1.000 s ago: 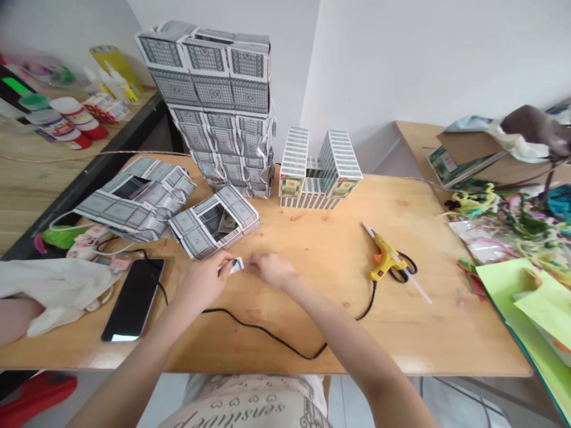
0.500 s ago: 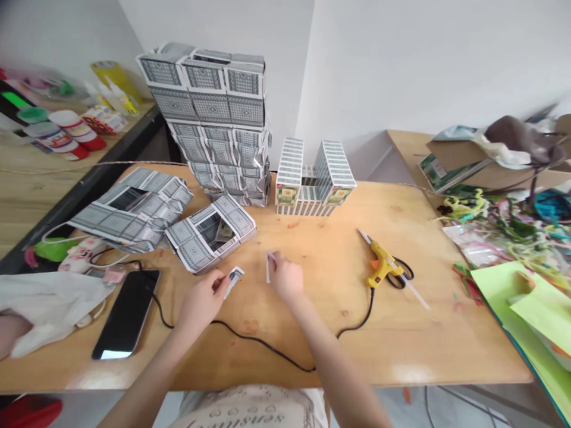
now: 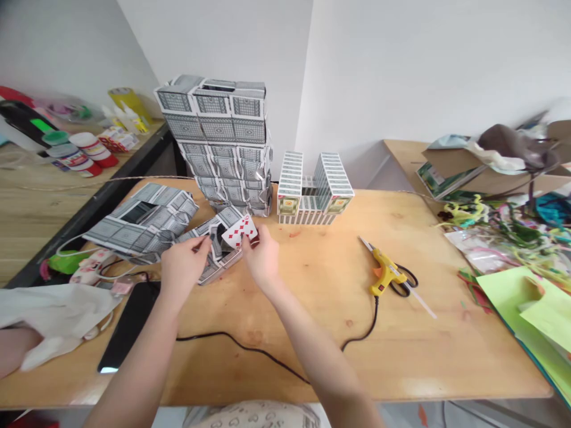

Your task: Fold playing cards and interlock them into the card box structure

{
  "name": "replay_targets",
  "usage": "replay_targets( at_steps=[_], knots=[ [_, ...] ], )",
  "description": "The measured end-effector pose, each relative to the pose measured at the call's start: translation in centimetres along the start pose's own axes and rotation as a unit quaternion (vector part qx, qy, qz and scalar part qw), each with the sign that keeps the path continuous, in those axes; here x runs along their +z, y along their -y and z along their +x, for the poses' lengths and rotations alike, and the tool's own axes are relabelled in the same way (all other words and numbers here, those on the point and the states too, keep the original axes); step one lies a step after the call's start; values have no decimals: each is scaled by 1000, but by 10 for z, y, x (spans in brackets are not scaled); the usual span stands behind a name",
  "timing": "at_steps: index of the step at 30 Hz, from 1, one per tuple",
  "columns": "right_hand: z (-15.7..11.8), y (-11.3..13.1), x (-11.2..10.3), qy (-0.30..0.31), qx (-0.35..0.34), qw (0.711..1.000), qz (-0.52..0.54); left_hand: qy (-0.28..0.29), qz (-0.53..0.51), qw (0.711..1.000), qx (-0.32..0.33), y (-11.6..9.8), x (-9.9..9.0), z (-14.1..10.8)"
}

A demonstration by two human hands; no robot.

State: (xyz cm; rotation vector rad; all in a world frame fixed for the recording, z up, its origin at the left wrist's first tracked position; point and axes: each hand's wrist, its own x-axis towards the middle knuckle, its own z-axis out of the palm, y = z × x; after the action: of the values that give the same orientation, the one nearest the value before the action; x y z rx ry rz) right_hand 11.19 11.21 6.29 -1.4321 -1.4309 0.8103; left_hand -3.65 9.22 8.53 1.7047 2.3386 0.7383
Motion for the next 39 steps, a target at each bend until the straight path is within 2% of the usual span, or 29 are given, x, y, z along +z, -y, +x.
replay_targets(
  at_steps=[2, 7, 11, 13, 16, 18, 21, 24, 27, 34, 39],
  knots=[
    [3, 2, 10, 4, -18, 1000, -15, 16, 26, 999, 17, 4, 0, 1],
    [5, 4, 34, 9, -78, 994, -72, -56, 52, 997, 9, 22, -8, -18],
    [1, 8, 51, 56, -90, 982, -153, -78, 61, 995, 17, 39, 3, -37],
    [-2, 10, 52, 87, -132, 971, -181, -70, 24, 997, 31, 45, 9, -42],
    [-8, 10, 39, 64, -200, 965, -158, -61, -4, 997, 40, 55, 6, -51],
    [-12, 6, 22, 26, -205, 970, -126, -82, 36, 996, 22, 66, -2, -59],
    [-21, -8, -7, -10, -180, 979, -97, -129, 127, 983, -19, 89, -15, -82],
    [-35, -25, -31, -6, -128, 988, -91, -100, 189, 976, -24, 111, -16, -108],
    [-50, -39, -45, 10, -81, 993, -90, -84, 215, 973, -30, 121, -10, -124],
    [-74, -64, -63, 18, -9, 998, -54, -88, 207, 974, -36, 115, -7, -122],
    [-87, -80, -70, 22, 60, 997, -44, -91, 159, 983, 27, 96, 1, -110]
  ],
)
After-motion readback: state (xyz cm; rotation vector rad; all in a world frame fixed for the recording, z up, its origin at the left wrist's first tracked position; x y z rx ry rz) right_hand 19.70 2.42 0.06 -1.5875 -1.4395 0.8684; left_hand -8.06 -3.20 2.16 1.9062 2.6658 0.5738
